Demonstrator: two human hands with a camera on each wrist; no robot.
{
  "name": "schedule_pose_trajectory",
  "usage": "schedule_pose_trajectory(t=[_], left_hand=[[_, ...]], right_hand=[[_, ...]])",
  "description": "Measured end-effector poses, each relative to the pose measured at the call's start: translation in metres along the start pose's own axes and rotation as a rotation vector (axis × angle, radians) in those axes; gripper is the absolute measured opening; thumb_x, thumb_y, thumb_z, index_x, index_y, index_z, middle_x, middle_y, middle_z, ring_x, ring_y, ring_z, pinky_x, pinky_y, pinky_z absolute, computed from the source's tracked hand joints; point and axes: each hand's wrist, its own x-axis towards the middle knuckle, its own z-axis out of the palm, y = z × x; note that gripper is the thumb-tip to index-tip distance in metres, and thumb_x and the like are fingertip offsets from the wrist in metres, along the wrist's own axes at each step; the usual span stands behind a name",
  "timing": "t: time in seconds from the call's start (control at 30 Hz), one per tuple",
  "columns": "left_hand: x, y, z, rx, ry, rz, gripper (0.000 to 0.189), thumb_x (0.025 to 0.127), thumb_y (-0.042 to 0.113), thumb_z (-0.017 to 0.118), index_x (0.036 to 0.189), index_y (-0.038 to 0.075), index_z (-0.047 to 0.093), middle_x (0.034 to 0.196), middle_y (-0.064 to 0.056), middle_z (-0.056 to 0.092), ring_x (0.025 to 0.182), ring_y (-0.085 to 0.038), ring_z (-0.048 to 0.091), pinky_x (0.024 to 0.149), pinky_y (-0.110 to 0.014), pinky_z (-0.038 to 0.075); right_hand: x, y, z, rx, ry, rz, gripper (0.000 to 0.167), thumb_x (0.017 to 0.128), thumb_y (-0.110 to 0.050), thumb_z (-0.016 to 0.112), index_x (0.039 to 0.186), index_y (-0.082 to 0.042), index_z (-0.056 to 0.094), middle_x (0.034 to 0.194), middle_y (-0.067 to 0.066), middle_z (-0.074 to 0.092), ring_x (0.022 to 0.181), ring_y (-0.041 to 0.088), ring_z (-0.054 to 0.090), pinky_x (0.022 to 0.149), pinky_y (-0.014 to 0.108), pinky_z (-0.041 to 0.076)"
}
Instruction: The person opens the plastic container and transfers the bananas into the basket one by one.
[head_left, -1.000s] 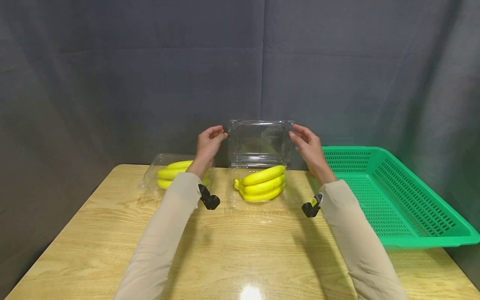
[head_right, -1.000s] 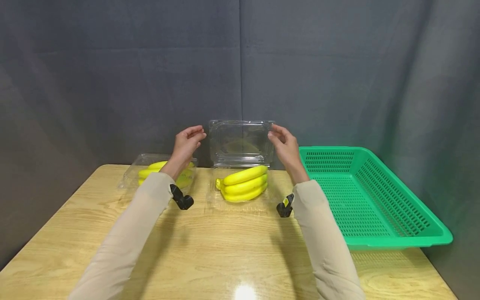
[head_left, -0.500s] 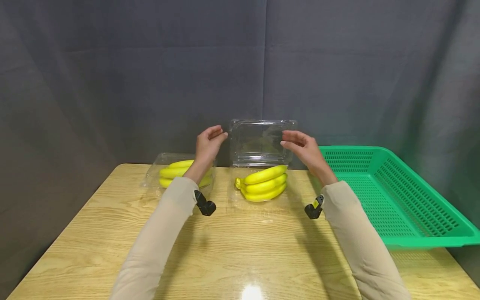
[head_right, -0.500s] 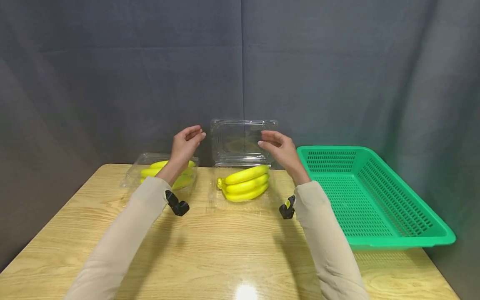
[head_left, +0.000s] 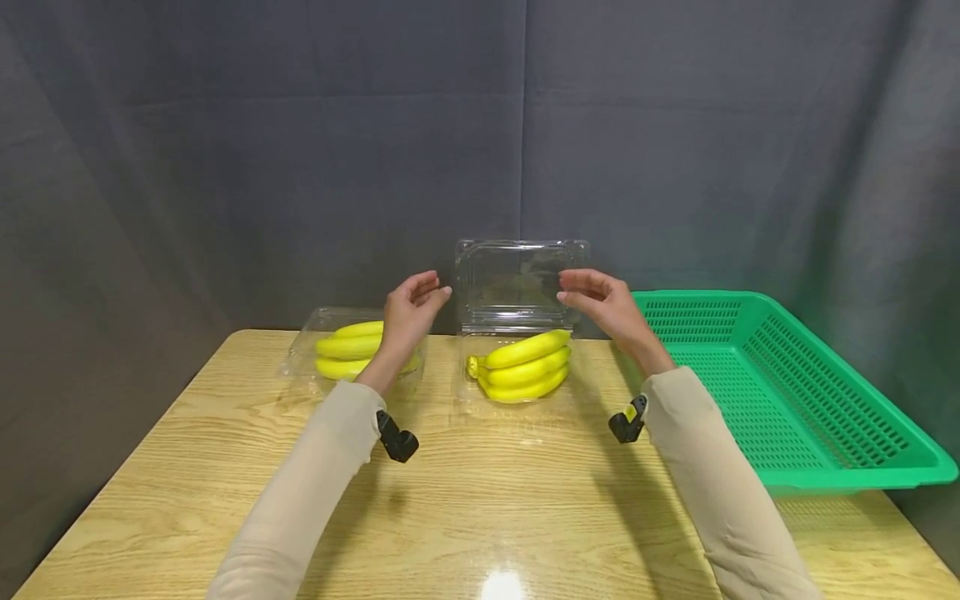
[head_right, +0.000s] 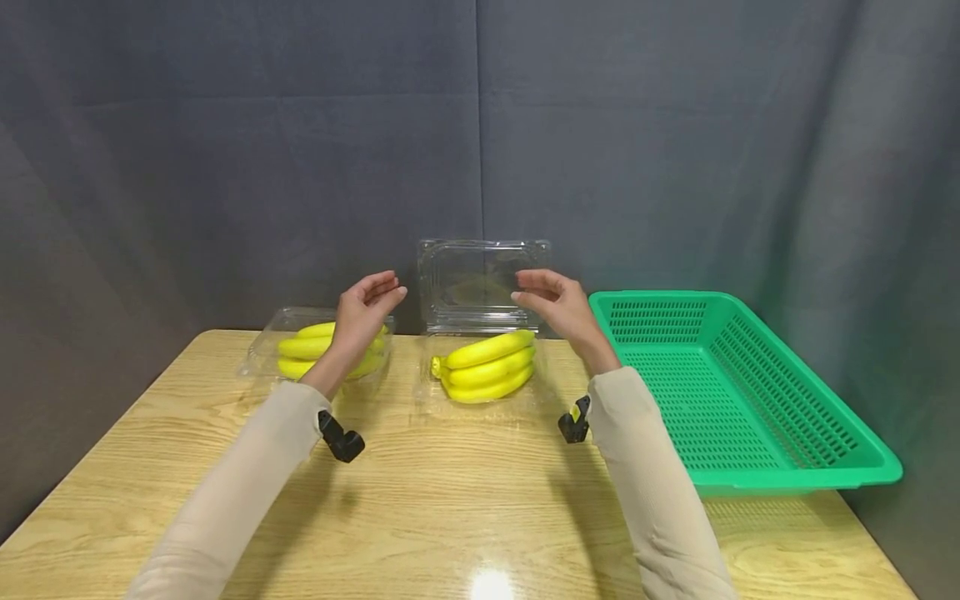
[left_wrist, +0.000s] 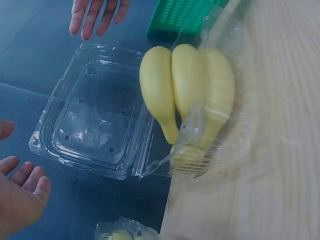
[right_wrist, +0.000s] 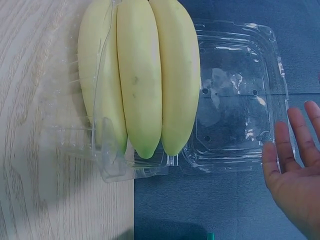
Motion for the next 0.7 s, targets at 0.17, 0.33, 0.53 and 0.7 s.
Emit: schedule_pose_trajectory(t=[0.17, 0.33, 0.53, 0.7], left_hand=[[-0.009, -0.003, 0.000, 0.043, -0.053, 0.006, 0.052, 0.095, 0.023, 0.066, 0.140, 0.003, 0.049, 0.139, -0.014, 0.051, 0.125, -0.026, 0.050, 0.100, -0.034, 0.043], [-0.016, -0.005, 0.001, 0.084, -0.097, -0.011, 0.062, 0.093, 0.030, 0.067, 0.145, 0.006, 0.042, 0.144, -0.012, 0.046, 0.129, -0.025, 0.046, 0.102, -0.036, 0.041], [-0.021, -0.009, 0.001, 0.106, -0.145, -0.051, 0.071, 0.091, 0.035, 0.069, 0.148, 0.008, 0.037, 0.149, -0.009, 0.039, 0.134, -0.023, 0.039, 0.107, -0.037, 0.035], [-0.023, -0.013, 0.001, 0.105, -0.160, -0.061, 0.073, 0.091, 0.036, 0.069, 0.149, 0.007, 0.035, 0.150, -0.009, 0.038, 0.135, -0.024, 0.038, 0.109, -0.037, 0.033]], right_hand=[[-0.003, 0.001, -0.001, -0.007, -0.024, -0.013, 0.045, 0.093, -0.024, 0.068, 0.132, -0.005, 0.057, 0.130, 0.012, 0.056, 0.112, 0.022, 0.054, 0.100, 0.044, 0.040], [-0.005, 0.001, -0.001, 0.010, -0.053, 0.006, 0.046, 0.093, -0.023, 0.068, 0.133, -0.005, 0.056, 0.132, 0.012, 0.055, 0.112, 0.022, 0.055, 0.100, 0.045, 0.040], [-0.005, 0.003, 0.000, 0.004, -0.064, 0.036, 0.048, 0.092, -0.018, 0.068, 0.135, -0.003, 0.054, 0.133, 0.015, 0.054, 0.113, 0.025, 0.054, 0.100, 0.049, 0.039], [-0.007, 0.006, 0.001, -0.022, -0.065, 0.034, 0.048, 0.092, -0.020, 0.069, 0.135, -0.004, 0.054, 0.133, 0.014, 0.054, 0.115, 0.027, 0.053, 0.098, 0.047, 0.041]])
